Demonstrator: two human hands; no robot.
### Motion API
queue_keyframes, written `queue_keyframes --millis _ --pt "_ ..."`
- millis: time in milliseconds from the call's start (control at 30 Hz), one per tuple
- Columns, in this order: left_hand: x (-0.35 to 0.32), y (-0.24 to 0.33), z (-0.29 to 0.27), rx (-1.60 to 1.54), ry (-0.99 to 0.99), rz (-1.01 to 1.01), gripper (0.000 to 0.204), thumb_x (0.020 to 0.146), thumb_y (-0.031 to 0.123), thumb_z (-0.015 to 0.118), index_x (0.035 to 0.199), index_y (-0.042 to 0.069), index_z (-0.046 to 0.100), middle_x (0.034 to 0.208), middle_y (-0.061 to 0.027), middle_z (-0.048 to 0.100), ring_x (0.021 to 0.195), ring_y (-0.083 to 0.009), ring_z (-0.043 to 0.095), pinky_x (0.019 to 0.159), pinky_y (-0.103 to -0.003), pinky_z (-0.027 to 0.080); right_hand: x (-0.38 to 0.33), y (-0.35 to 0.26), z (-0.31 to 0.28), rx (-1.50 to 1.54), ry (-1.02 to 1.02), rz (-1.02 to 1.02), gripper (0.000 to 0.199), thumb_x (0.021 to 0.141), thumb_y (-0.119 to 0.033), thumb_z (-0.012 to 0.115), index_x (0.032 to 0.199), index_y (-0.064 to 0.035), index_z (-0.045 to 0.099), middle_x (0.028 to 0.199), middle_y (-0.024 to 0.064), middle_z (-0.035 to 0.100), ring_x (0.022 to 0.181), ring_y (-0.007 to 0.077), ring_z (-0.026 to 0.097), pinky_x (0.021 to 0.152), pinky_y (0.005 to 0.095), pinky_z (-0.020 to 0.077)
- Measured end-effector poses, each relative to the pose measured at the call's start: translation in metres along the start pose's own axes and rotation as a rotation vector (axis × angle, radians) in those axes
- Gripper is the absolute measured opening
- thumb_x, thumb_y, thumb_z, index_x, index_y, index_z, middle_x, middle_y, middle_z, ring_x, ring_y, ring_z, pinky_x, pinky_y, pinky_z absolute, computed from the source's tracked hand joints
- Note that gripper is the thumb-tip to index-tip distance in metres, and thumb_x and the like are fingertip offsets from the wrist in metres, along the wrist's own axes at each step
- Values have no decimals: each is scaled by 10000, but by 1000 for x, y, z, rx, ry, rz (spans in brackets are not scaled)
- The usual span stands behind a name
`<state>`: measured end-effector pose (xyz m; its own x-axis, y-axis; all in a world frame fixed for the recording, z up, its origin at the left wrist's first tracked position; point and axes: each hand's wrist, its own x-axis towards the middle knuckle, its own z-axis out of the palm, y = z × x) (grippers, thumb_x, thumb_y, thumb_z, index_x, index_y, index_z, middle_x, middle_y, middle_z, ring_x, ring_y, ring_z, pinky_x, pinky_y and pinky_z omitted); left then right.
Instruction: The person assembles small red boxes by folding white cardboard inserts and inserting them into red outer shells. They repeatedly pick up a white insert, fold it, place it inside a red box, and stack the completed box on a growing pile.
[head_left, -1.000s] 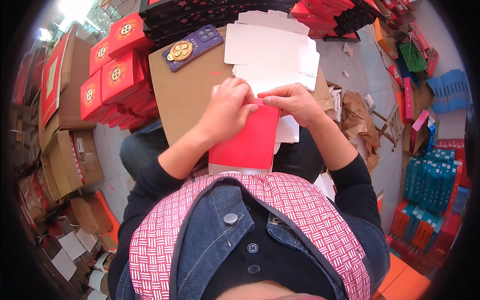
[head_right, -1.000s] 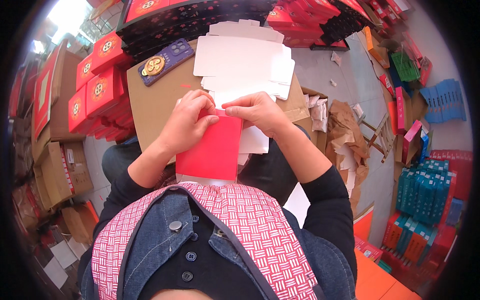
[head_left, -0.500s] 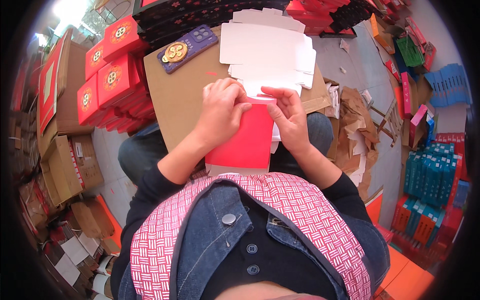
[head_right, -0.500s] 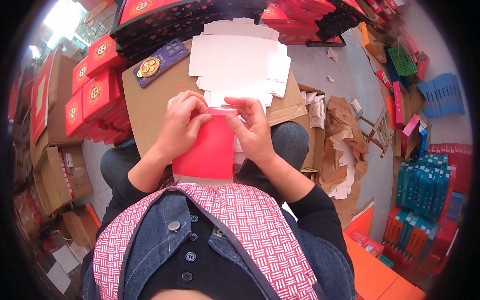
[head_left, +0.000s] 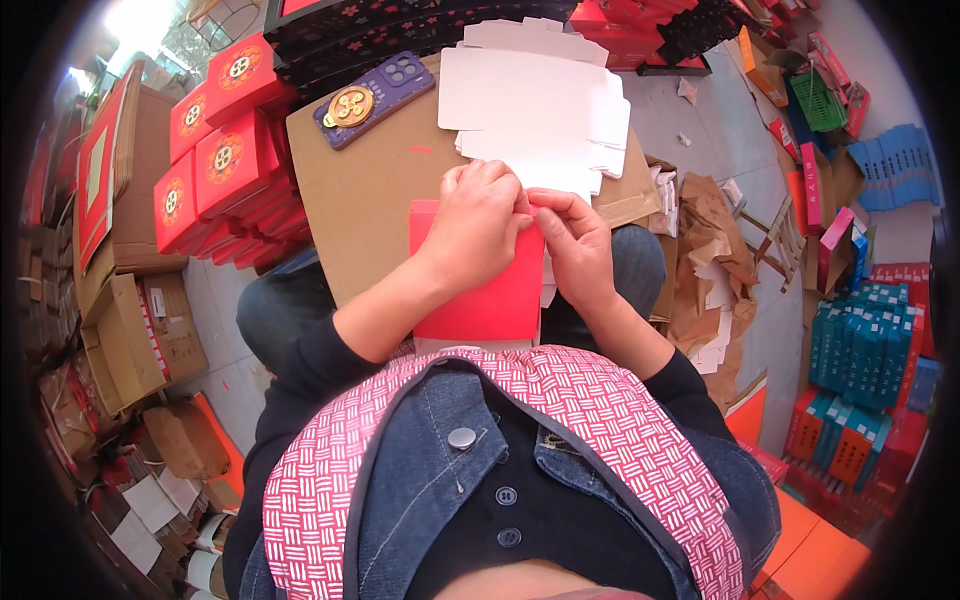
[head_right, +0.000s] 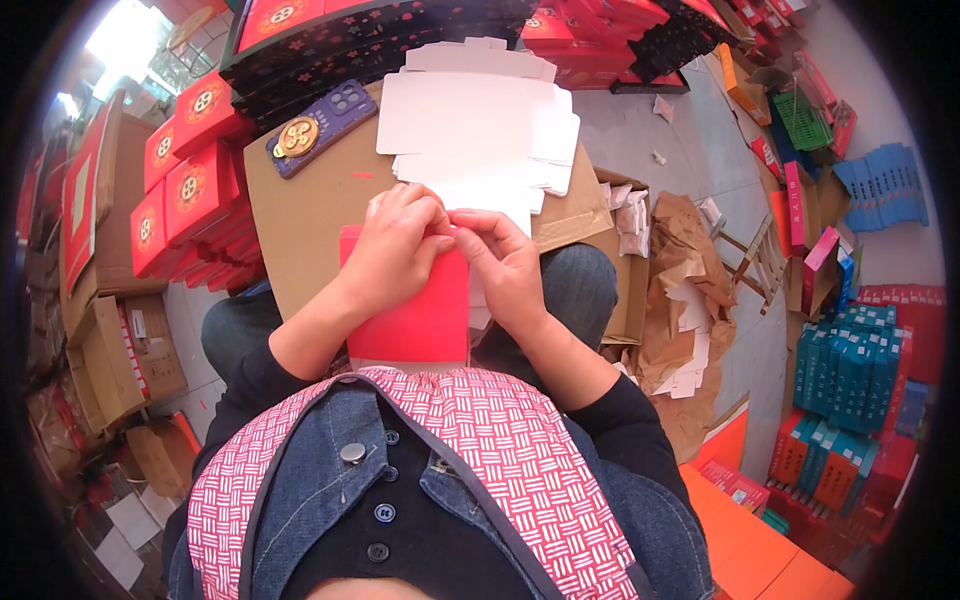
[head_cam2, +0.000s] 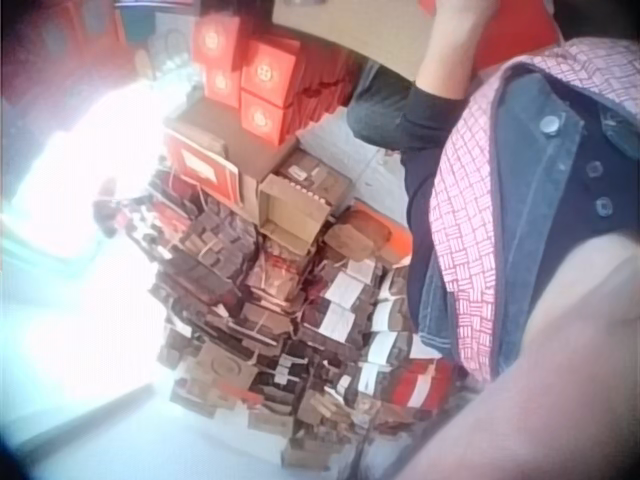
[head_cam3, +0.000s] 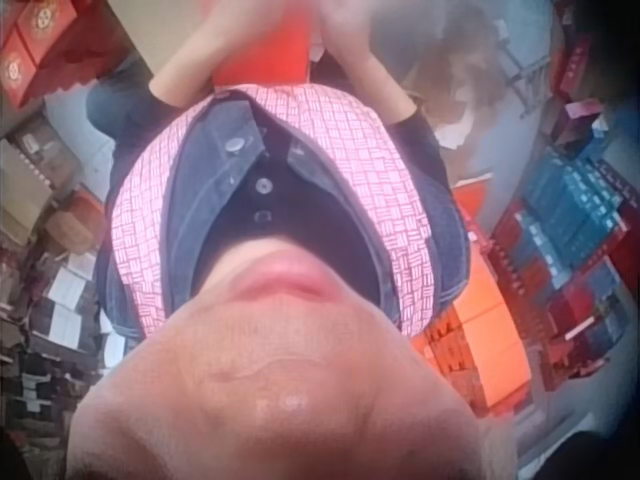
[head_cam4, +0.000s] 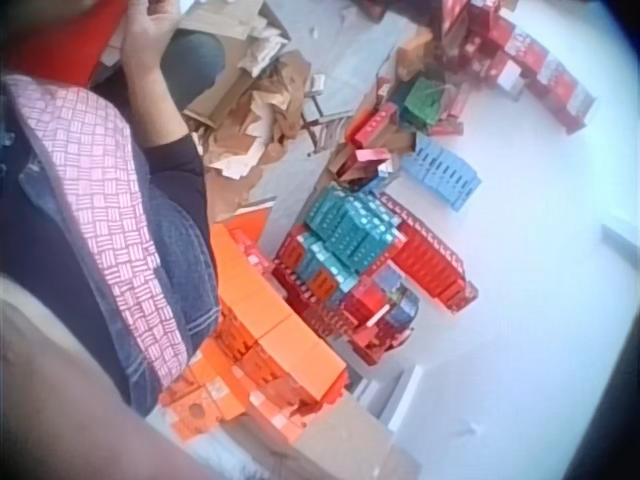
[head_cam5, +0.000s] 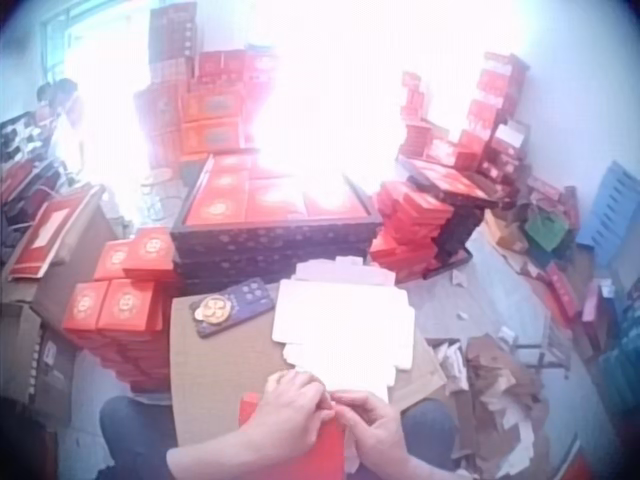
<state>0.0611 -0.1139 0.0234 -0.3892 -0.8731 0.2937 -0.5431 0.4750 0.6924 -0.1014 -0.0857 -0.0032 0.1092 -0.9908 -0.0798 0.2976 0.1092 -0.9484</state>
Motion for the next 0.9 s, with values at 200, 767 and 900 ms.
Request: queue_keyframes --millis 200,767,900 --pt "-2 1 3 -14 54 23 119 744 26 634 778 53 523 898 -79 560 925 -289 523 896 -405 352 -2 -5 -5 -142 -177 -158 224 895 16 580 1115 45 556 1217 119 535 1180 186 500 971 314 446" --pt "-1 6 -2 21 17 -11 128 739 21 637 818 49 540 912 -97 567 916 -300 541 879 -390 379 1 5 -5 343 -81 84 272 863 53 577 1134 64 558 1160 168 601 1090 215 581 979 334 455" --pt "-5 5 -28 45 216 69 216 716 35 683 892 54 559 1004 -112 590 957 -304 558 882 -388 390 3 -2 -1 329 -98 54 232 861 61 543 1091 54 569 1160 188 597 1116 234 569 984 347 450"
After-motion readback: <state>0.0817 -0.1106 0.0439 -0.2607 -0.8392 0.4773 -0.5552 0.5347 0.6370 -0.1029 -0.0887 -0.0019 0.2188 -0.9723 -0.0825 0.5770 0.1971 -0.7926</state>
